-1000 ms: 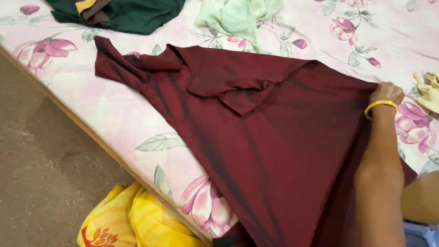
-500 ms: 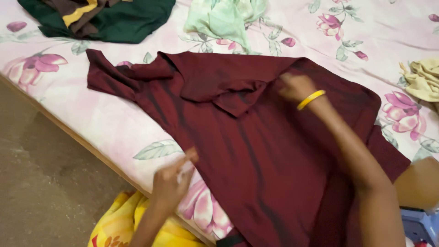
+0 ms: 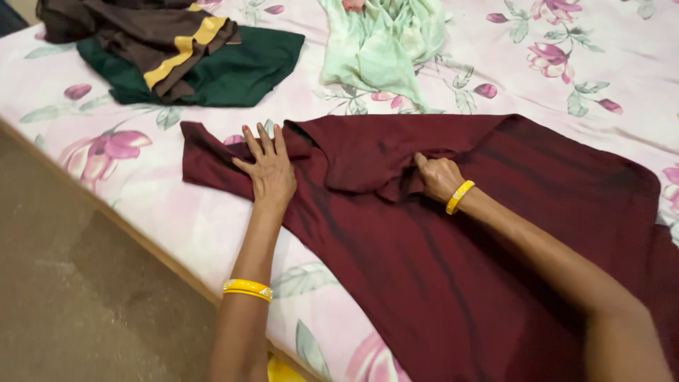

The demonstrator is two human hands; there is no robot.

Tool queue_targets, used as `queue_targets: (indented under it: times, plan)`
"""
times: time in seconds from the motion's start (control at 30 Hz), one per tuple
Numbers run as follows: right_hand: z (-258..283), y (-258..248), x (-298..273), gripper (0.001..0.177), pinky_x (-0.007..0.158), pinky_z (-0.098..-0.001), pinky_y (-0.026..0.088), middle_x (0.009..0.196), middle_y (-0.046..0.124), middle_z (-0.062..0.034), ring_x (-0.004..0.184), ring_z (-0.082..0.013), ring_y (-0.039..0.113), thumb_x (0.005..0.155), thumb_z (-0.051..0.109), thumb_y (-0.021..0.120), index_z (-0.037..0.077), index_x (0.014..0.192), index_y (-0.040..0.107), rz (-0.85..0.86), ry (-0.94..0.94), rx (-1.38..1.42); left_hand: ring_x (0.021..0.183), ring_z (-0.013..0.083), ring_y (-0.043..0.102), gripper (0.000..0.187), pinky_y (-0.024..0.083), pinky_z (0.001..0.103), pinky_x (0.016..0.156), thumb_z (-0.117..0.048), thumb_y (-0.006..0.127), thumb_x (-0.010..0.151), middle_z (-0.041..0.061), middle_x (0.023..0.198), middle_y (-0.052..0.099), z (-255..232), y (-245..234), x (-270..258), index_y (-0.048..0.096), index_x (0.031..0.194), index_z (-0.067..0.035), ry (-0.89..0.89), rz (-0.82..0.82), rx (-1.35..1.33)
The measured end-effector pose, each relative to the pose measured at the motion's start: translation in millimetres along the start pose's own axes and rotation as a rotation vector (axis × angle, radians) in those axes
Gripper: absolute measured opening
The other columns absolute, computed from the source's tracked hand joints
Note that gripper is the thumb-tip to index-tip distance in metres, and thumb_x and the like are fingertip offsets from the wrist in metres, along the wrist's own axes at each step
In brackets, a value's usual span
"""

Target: The person irons a maroon short-sleeved top with black embroidery on a bed. They use a blue electric iron to smooth the fabric, adjusting the garment and sleeves as needed.

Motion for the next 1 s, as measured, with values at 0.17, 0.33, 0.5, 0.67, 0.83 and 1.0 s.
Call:
queue_targets:
  times: [0.17,0.33,0.5,0.67,0.83,1.0]
  plan:
    - [-59,27,37,0.023,0.066,-0.0542,0.053,0.082,0.068,-0.0278,0.078,-0.0477,0.066,0.078,0.008,0.066,-0.002,0.098,0.069,-0.006,0.115,0.267,0.133,0.0434,0.049,0.029,0.031,0.087,0.094,-0.012,0.065,0.089,0.017,0.122,0.067,32,44,38,0.066,0.117,-0.005,0.026,0.028,0.101]
    - [-158,18,172,0.017,0.084,-0.0504,0.055,0.091,0.069,-0.0282,0.087,-0.0449,0.067,0.089,0.0,0.053,-0.006,0.096,0.067,-0.264,-0.08,-0.132,0.082,0.0387,0.071,0.013,0.051,0.056,0.086,-0.02,0.071,0.093,0.016,0.087,0.074,74,47,56,0.069,0.09,-0.007,-0.076,-0.123,-0.081]
    - [-215,20,244,0.054,0.077,-0.0486,0.052,0.086,0.065,-0.0321,0.082,-0.0453,0.064,0.096,0.041,0.072,-0.01,0.086,0.06,-0.574,0.722,0.5,0.077,0.041,0.072,0.022,0.054,0.054,0.067,-0.025,0.075,0.09,0.018,0.084,0.074,89,52,77,0.069,0.087,-0.004,-0.105,-0.15,-0.14]
    - [-103,73,258,0.054,0.081,-0.0549,0.051,0.1,0.068,-0.0294,0.092,-0.0463,0.065,0.089,0.048,0.075,-0.004,0.098,0.064,-0.298,0.483,0.331,0.081,0.0429,0.071,0.031,0.055,0.054,0.073,-0.035,0.076,0.091,0.023,0.084,0.074,107,62,91,0.074,0.089,-0.004,-0.257,-0.078,-0.209]
    - [30,50,180,0.05,0.082,-0.0455,0.059,0.119,0.066,-0.0371,0.098,-0.0441,0.068,0.095,0.026,0.069,-0.01,0.129,0.058,-0.474,-0.193,-0.023,0.091,0.043,0.071,0.036,0.055,0.055,0.08,-0.038,0.076,0.088,0.023,0.094,0.075,114,57,91,0.077,0.1,-0.005,-0.335,0.003,-0.299]
    - [15,66,181,0.033,0.061,-0.0503,0.055,0.079,0.069,-0.0222,0.066,-0.0396,0.068,0.094,0.028,0.073,-0.003,0.099,0.064,-0.149,0.043,-0.112,0.097,0.043,0.07,0.05,0.054,0.055,0.082,-0.041,0.081,0.076,0.022,0.101,0.074,112,44,90,0.074,0.11,-0.006,-0.298,0.113,-0.302]
Point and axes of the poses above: each hand's wrist, its own x-axis towards the middle knuckle, its own y-axis out of the palm, z = x × y, the point moved 7 cm from there along x, towards the middle knuckle
